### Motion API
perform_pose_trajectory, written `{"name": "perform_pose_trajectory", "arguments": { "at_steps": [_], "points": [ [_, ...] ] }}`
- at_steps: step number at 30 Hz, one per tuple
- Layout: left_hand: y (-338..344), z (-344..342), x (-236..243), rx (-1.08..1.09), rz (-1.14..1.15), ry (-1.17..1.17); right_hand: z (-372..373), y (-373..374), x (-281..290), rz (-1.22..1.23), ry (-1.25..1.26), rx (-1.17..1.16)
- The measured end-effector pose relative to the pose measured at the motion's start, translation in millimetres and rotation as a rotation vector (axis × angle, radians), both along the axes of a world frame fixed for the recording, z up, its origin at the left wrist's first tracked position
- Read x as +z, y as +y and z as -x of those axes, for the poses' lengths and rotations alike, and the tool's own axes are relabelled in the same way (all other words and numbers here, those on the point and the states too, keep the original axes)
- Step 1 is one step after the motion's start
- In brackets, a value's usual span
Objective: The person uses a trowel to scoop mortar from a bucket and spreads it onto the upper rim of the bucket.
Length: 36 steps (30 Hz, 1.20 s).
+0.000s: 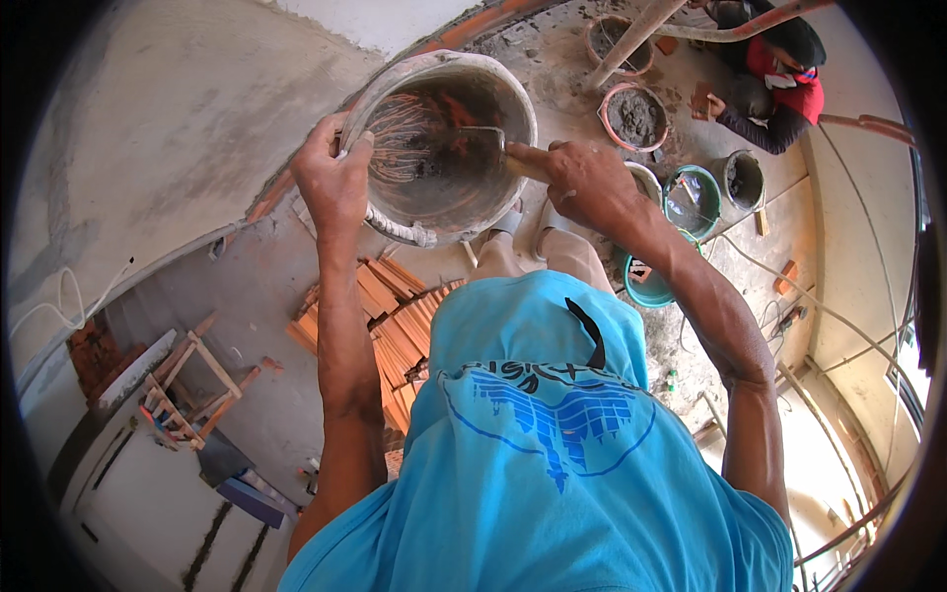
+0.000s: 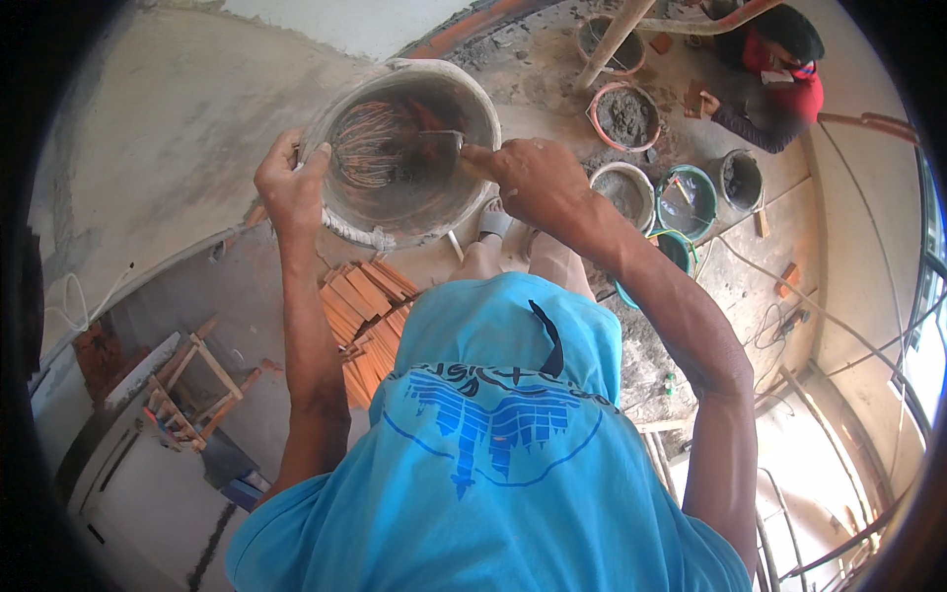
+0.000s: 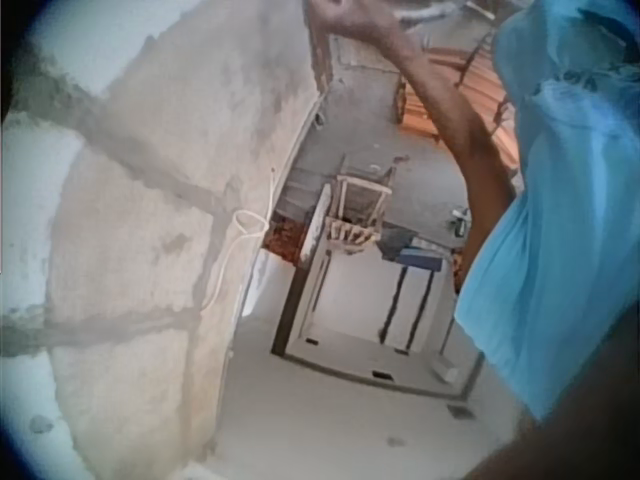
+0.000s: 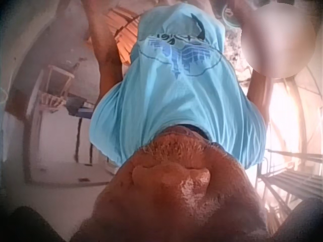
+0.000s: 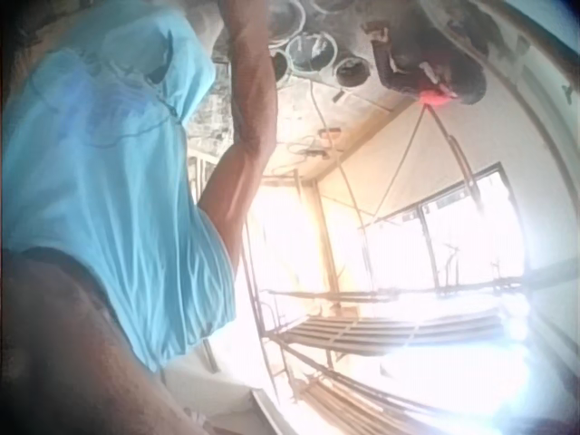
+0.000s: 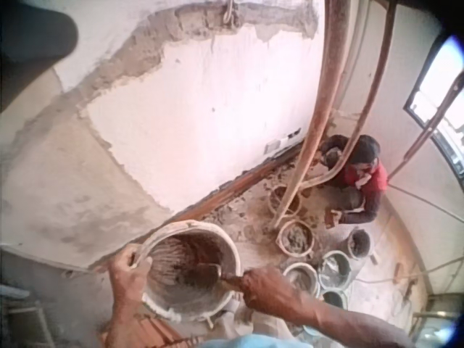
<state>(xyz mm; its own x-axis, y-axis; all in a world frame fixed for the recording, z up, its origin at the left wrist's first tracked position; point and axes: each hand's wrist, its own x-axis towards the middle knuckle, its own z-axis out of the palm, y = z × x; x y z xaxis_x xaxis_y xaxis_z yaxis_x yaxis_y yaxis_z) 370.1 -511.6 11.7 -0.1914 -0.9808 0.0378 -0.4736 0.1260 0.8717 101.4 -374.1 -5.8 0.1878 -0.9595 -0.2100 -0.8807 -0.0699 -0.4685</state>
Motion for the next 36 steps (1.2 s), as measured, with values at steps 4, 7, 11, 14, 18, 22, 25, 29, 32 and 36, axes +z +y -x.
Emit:
{"name": "perform_pose_trajectory", "arguments": {
  "at_steps": [4,7,11,14,18,22,25,29,32,36],
  "points": [
    [0.1,7.2,2.4,0.008,-0.001,0.042,-4.3,-5.2,4.2,0.037,0.106,0.045],
    [-3.8,13.0,11.1,0.017,0.020,0.014,-8.6,3.9,-3.5,0.080,0.146,0.065],
    [-6.3,8.7,6.7,0.055,0.091,0.037,-4.1,13.3,-11.4,0.070,0.203,0.173],
    [-8.1,3.7,6.3,0.016,0.055,0.003,-4.5,17.9,-5.9,0.059,0.247,0.210],
    [-6.5,6.4,11.8,0.010,0.028,0.024,5.7,15.6,-0.7,0.133,0.137,0.124],
    [-8.6,8.6,13.1,-0.003,0.013,0.069,-2.3,2.7,8.5,0.129,0.122,0.078],
    [-10.6,12.2,16.5,0.013,0.010,0.046,-8.6,9.9,-5.2,0.064,0.173,0.144],
    [-15.4,7.2,18.7,0.006,0.018,-0.086,-5.9,18.3,-6.4,0.069,0.122,0.188],
    [-16.2,5.2,10.0,0.006,0.058,0.055,3.7,9.8,4.0,0.161,0.131,0.142],
    [-20.3,9.2,14.1,-0.012,0.019,0.119,-6.9,-1.8,12.5,0.168,0.138,0.070]
  ]
}}
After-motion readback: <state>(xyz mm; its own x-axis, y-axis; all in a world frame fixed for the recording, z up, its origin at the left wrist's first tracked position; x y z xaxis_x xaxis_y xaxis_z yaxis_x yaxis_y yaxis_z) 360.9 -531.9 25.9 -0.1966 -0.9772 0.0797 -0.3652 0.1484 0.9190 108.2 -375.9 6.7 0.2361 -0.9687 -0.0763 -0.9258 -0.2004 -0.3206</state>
